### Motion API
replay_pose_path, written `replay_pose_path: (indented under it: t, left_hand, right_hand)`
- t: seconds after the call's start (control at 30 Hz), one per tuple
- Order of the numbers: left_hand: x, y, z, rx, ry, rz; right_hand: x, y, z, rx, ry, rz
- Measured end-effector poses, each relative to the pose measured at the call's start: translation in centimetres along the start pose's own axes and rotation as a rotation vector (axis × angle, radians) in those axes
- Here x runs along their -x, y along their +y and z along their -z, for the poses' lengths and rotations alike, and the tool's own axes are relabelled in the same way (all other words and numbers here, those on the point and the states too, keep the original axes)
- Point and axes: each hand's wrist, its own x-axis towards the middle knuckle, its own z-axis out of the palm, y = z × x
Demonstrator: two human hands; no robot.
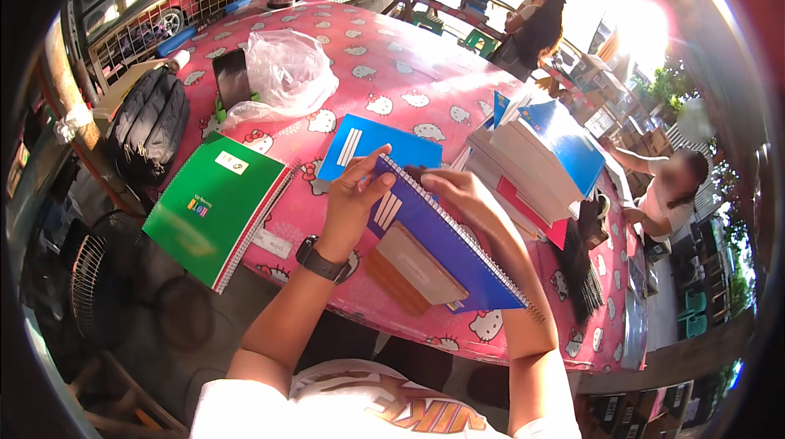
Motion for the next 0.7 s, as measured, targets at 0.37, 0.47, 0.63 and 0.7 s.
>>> replay_pose_path:
  t: [0.37, 0.47, 0.63, 0.7]
  left_hand:
    - [4.0, -5.0, 0.0, 0.003, 0.016, 0.148]
    - [5.7, -5.2, -1.2, -0.014, 0.195, -0.035]
    - [6.7, -1.9, -1.9, -0.050, 0.195, -0.040]
    - [5.8, -0.8, -1.5, 0.085, 0.180, -0.002]
  right_hand:
    - [17.1, 11.6, 6.8, 0.573, 0.635, -0.258]
    - [17.3, 1.3, 8.7, 0.379, 0.987, 0.012]
    - [8.0, -7.7, -1.9, 0.611, 0.466, 0.445]
    - [5.0, -6.7, -4.5, 0.535, 0.423, 0.516]
